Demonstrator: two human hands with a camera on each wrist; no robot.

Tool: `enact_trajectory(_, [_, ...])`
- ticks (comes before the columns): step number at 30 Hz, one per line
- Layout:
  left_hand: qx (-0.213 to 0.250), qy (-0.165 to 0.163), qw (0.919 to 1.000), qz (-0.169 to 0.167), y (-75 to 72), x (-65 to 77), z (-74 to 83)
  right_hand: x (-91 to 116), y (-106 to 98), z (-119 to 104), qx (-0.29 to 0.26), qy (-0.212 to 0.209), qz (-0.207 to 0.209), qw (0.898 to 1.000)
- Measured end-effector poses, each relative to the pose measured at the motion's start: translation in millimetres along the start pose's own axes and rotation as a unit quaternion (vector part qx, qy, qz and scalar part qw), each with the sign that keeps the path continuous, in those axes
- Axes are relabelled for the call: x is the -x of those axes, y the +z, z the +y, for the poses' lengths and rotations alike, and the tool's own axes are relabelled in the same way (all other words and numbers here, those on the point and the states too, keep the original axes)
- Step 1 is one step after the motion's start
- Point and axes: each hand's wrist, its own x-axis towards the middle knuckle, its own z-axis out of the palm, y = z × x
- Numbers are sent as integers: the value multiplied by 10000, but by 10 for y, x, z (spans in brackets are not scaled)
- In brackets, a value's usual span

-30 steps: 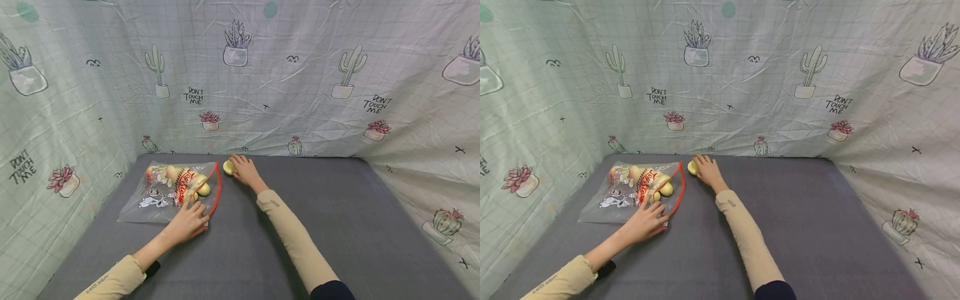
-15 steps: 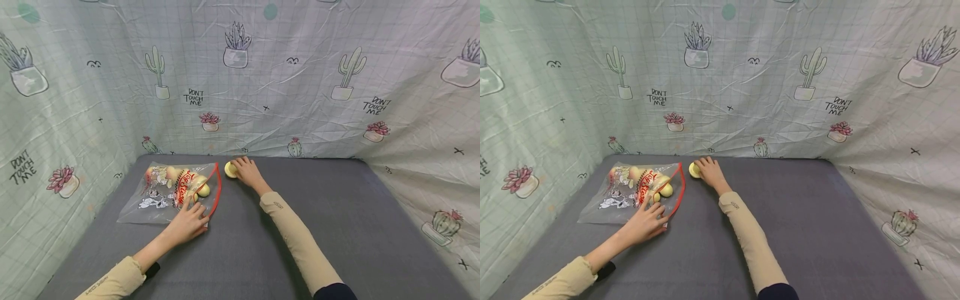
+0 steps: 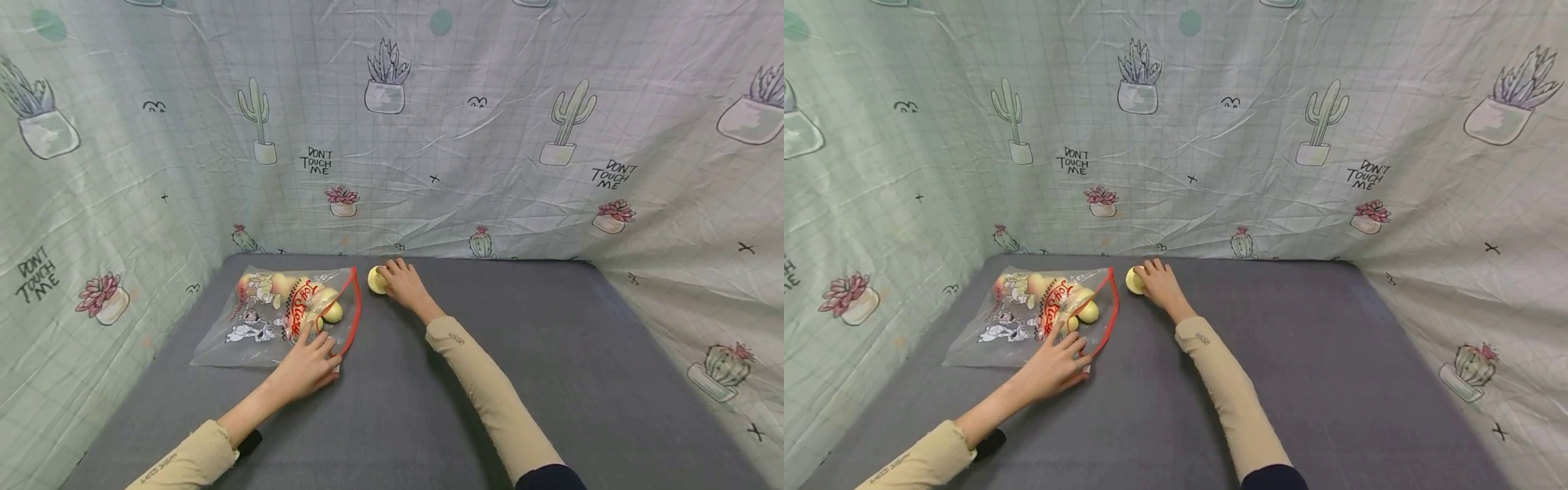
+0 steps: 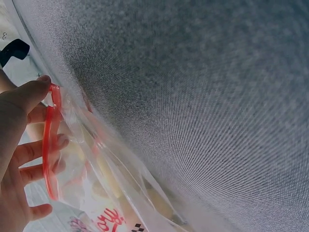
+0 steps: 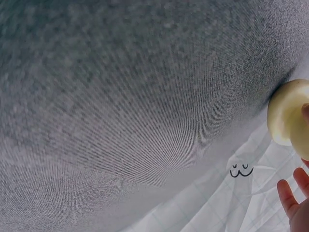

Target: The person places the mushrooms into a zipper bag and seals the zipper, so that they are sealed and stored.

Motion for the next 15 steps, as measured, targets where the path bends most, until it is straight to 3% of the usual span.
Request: enact_trajectory(15, [35, 8, 10000, -5, -2, -1, 4, 60, 1, 31, 250, -17, 104, 9996])
